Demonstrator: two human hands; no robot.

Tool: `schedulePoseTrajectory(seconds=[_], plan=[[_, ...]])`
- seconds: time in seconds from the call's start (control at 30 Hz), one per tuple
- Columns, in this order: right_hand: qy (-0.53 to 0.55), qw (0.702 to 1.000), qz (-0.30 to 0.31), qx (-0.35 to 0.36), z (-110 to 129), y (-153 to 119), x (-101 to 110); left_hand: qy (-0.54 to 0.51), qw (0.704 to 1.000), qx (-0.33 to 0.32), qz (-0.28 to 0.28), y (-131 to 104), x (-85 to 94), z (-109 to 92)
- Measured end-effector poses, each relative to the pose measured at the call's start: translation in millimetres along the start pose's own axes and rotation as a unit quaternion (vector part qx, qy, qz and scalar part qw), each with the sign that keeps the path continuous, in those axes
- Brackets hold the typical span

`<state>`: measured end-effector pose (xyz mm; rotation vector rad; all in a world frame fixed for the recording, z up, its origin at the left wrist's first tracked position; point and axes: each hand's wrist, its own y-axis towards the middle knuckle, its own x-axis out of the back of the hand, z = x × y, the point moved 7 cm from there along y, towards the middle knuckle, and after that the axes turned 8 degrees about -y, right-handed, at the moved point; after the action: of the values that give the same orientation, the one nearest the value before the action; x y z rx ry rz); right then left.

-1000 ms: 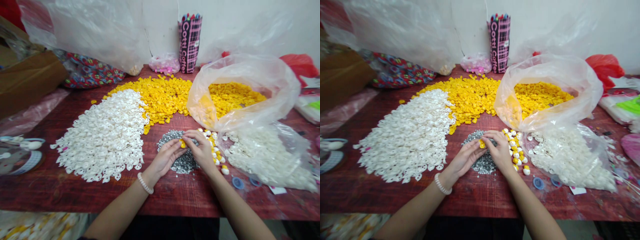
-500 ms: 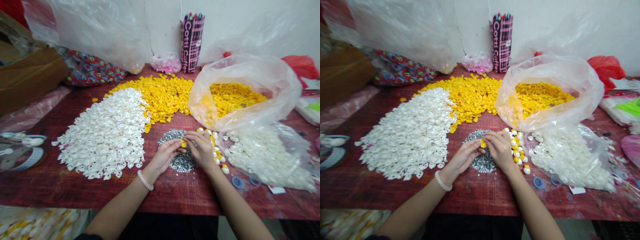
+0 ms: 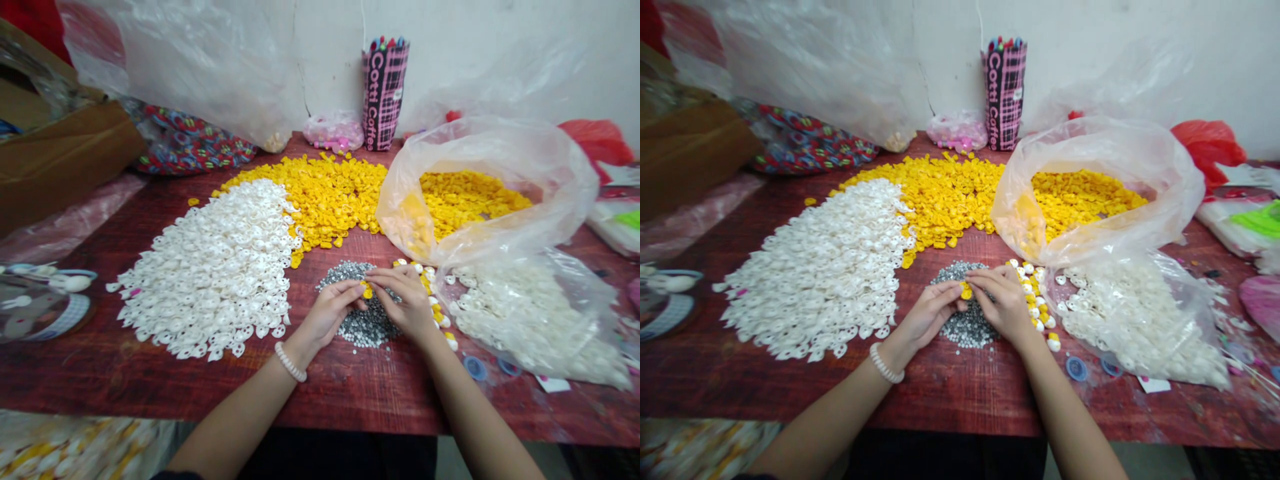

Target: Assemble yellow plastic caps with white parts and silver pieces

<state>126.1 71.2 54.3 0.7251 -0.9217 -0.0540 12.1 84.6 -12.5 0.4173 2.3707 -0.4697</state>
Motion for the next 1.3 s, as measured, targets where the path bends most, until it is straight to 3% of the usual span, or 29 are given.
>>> schedulePoseTrajectory(seconds=[0.13,0.3,0.37,0.47,0.53,0.6,0.7,0.8,0.93,1.1,1.2,1.3], plan=[[-0.021,0.999,-0.022,0.020,5.4,-0.2,3.8,-0.023,1.000,0.005,0.002,0.2,1.4,2.3],[-0.013,0.999,-0.049,-0.010,-0.6,-2.5,8.9,-0.083,0.996,0.020,0.003,1.5,5.2,5.7],[-0.028,0.991,-0.110,-0.067,-21.6,-1.6,26.6,-0.118,0.992,0.033,0.004,1.7,5.8,6.6],[-0.057,0.959,-0.191,-0.201,-77.8,6.5,63.5,-0.163,0.985,0.049,0.009,1.8,5.0,6.4],[-0.115,0.957,-0.106,-0.246,-117.2,25.7,72.2,-0.189,0.981,0.049,0.010,1.9,4.6,5.0],[-0.264,0.922,0.086,-0.269,-155.2,44.0,63.4,-0.208,0.977,0.047,0.008,2.3,4.7,4.3],[-0.311,0.891,0.181,-0.278,-191.9,59.3,51.0,-0.219,0.975,0.047,0.001,2.8,6.1,4.9],[-0.336,0.871,0.216,-0.287,-207.8,60.6,33.4,-0.221,0.974,0.044,-0.008,3.1,8.3,4.8],[-0.355,0.859,0.221,-0.295,-213.6,54.9,23.1,-0.220,0.975,0.030,-0.007,3.8,10.3,1.0],[-0.340,0.874,0.177,-0.299,-207.4,58.2,39.3,-0.223,0.974,0.022,-0.020,5.0,14.2,-2.7],[-0.318,0.895,0.110,-0.292,-182.9,61.7,57.7,-0.240,0.970,0.011,-0.037,5.9,16.7,-5.7],[-0.266,0.925,0.054,-0.266,-131.6,52.3,60.5,-0.259,0.964,-0.007,-0.059,6.6,19.1,-8.8]])
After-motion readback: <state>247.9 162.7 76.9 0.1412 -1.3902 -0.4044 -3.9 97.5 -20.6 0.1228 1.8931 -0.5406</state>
